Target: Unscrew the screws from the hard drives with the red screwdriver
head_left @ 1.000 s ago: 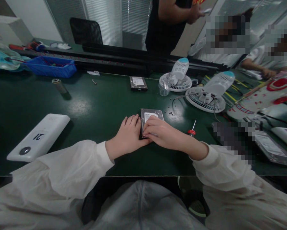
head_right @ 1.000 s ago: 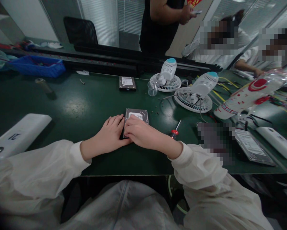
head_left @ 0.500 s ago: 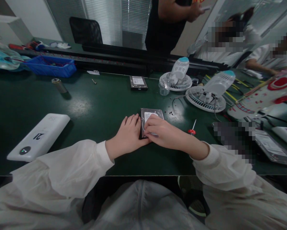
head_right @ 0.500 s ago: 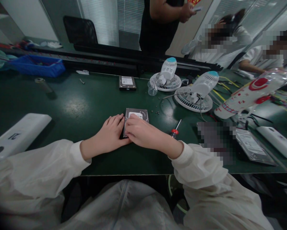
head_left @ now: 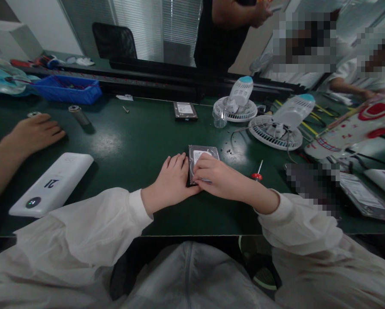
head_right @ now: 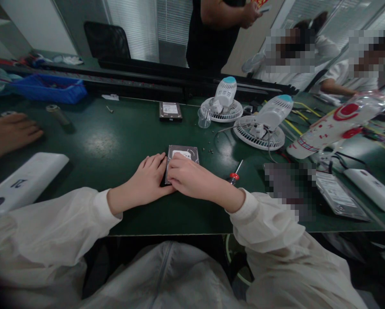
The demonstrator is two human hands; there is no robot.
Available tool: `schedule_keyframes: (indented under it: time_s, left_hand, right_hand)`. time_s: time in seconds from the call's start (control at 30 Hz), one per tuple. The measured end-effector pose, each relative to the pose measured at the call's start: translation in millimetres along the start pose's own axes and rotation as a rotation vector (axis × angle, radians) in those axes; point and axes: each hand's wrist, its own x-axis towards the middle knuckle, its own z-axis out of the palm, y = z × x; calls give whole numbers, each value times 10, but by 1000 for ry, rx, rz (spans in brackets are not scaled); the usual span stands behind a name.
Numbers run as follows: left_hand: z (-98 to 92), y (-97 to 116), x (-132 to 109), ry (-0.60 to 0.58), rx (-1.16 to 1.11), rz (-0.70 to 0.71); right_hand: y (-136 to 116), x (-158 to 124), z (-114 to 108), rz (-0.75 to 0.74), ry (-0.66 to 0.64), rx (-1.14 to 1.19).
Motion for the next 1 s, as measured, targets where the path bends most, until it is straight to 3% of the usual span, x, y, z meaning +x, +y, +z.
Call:
schedule_keyframes:
  time_s: [1.0]
  left_hand:
    - [-17, 6, 4, -48, 23, -8]
  right_hand:
    - [-89, 21, -96, 68, -105, -101]
